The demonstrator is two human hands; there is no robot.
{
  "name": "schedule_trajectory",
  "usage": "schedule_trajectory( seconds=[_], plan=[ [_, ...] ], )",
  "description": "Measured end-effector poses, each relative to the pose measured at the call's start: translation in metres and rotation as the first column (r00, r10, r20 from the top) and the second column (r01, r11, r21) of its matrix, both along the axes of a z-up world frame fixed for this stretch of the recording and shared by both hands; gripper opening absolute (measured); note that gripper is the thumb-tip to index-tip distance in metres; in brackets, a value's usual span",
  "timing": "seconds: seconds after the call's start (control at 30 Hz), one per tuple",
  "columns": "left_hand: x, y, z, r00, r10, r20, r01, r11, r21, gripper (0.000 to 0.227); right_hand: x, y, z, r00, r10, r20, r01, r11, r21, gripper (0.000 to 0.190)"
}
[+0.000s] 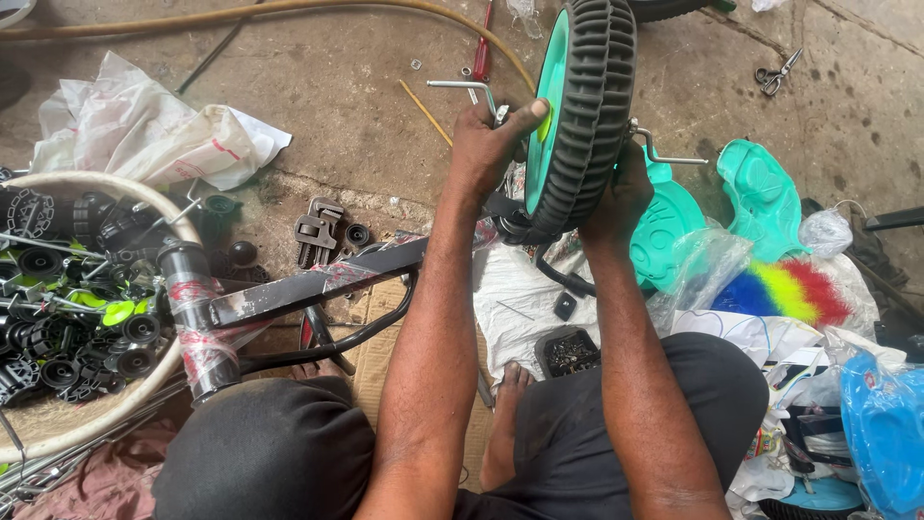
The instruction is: The person assembles a child's tricycle by attaching a green plastic wheel to the frame using a wrench and hammer. They tighten the axle nut, secure the wheel, and test its rotation.
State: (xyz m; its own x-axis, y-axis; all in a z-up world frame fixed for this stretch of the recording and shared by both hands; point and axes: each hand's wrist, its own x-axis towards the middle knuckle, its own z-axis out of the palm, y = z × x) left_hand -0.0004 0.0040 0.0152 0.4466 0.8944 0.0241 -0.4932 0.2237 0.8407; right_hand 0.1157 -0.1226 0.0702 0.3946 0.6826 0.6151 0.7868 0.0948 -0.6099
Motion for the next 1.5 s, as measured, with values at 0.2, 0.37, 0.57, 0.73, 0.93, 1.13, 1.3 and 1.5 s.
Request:
schedule_trajectory(
  seconds=[0.2,0.37,0.57,0.73,0.93,1.13,1.3,1.5],
  plan=[
    [-0.003,-0.001,-0.009,0.986,-0.047,0.159,0.059,0.995,-0.076,0.037,0.005,-0.001,-0.002,0.999,-0.040,0.013,0.041,0.999,-0.033,0.020],
    [0.004,0.003,-0.010,0.990,-0.052,0.131,0.059,0.997,-0.051,0.040,0.007,0.003,0.002,0.990,-0.009,0.138,0.009,1.000,0.000,0.026],
    [0.000,-0.004,-0.015,0.982,-0.022,0.185,0.043,0.993,-0.109,0.037,0.007,-0.002,-0.002,0.994,-0.010,0.108,0.012,1.000,-0.019,0.026],
    [-0.010,-0.008,-0.034,0.968,0.035,0.249,0.008,0.986,-0.168,0.035,0.025,-0.001,-0.004,0.995,-0.006,0.095,0.006,1.000,-0.003,0.021],
    [-0.006,-0.009,-0.063,0.862,0.506,-0.009,-0.476,0.804,-0.357,0.019,0.036,0.000,-0.005,0.979,0.044,-0.198,-0.045,0.999,-0.001,0.015],
    [0.007,-0.082,-0.058,0.676,0.723,-0.138,-0.732,0.681,-0.018,0.013,0.010,0.012,0.012,0.970,0.094,-0.222,-0.105,0.994,-0.036,0.015],
    [0.032,-0.167,-0.026,0.805,0.536,-0.253,-0.588,0.779,-0.219,0.026,-0.030,0.023,0.018,0.912,0.162,-0.377,-0.175,0.985,-0.001,0.016],
    [0.015,-0.169,0.009,0.695,0.714,-0.088,-0.648,0.675,0.353,0.035,-0.055,0.021,0.026,0.921,0.334,-0.203,-0.338,0.941,0.016,0.024]
  ],
)
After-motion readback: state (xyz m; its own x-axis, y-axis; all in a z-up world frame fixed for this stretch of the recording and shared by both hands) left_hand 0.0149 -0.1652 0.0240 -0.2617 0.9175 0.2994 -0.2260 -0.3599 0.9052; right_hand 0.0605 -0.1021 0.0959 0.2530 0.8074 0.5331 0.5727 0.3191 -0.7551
